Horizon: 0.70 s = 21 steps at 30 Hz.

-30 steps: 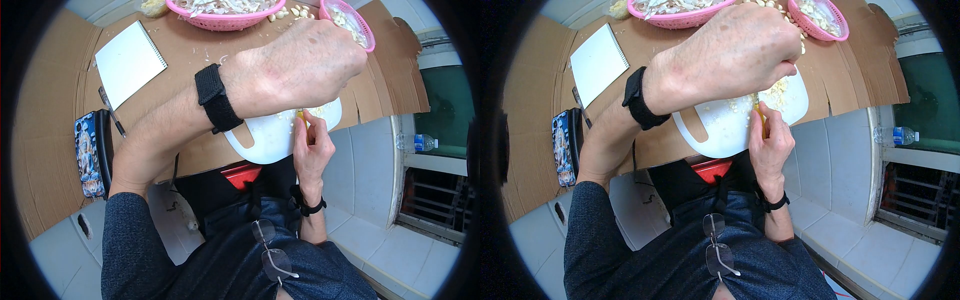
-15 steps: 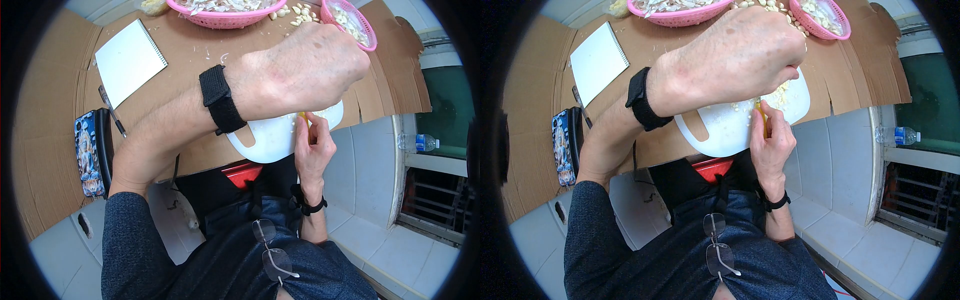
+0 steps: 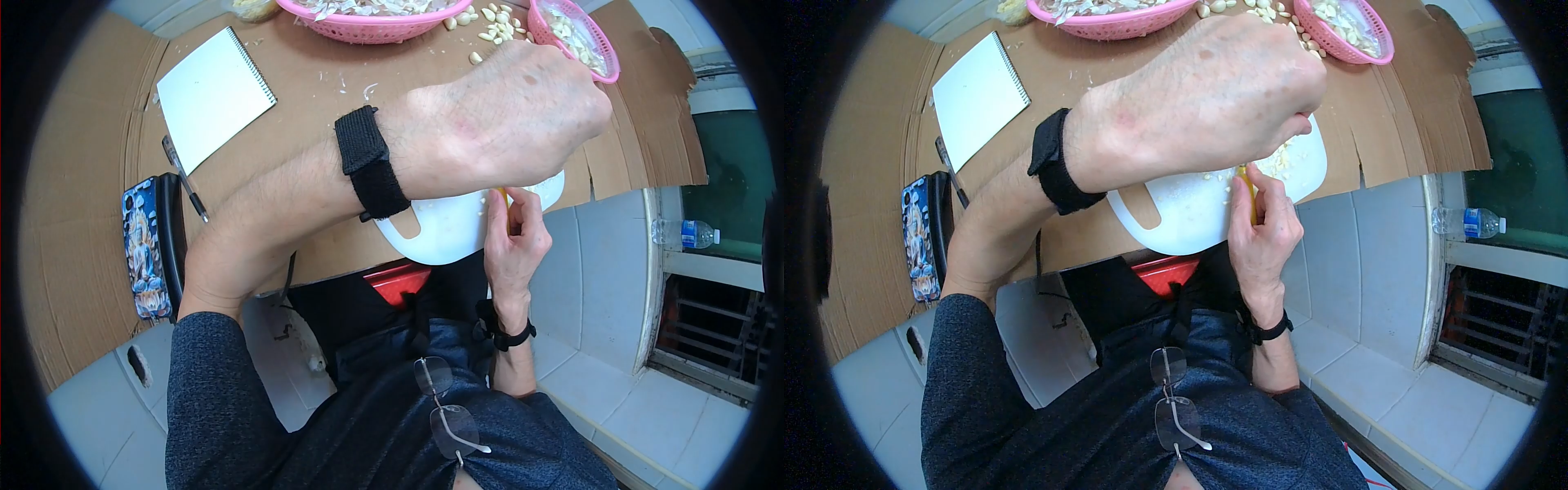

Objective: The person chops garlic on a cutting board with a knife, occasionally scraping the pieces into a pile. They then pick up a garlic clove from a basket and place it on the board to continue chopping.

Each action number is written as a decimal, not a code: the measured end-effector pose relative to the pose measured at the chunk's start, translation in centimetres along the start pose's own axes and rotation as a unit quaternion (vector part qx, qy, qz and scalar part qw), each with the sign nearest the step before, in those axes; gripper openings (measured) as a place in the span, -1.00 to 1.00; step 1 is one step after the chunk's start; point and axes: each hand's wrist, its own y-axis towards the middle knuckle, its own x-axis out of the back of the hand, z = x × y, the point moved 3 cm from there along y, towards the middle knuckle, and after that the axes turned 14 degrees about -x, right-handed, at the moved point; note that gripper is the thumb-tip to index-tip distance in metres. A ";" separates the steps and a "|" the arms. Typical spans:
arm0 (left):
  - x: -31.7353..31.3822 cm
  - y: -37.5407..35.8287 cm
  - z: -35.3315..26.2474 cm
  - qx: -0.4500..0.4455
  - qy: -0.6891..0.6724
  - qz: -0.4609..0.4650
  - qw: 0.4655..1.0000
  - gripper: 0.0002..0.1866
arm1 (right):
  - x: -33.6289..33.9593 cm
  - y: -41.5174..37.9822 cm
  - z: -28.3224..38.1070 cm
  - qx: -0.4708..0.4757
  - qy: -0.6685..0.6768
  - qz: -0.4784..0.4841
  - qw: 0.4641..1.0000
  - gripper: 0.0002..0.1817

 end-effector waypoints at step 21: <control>-1.1 -0.2 0.2 0.003 -0.010 0.031 0.999 -0.87 | 0.0 0.0 -0.2 0.000 0.015 0.001 1.000 -0.75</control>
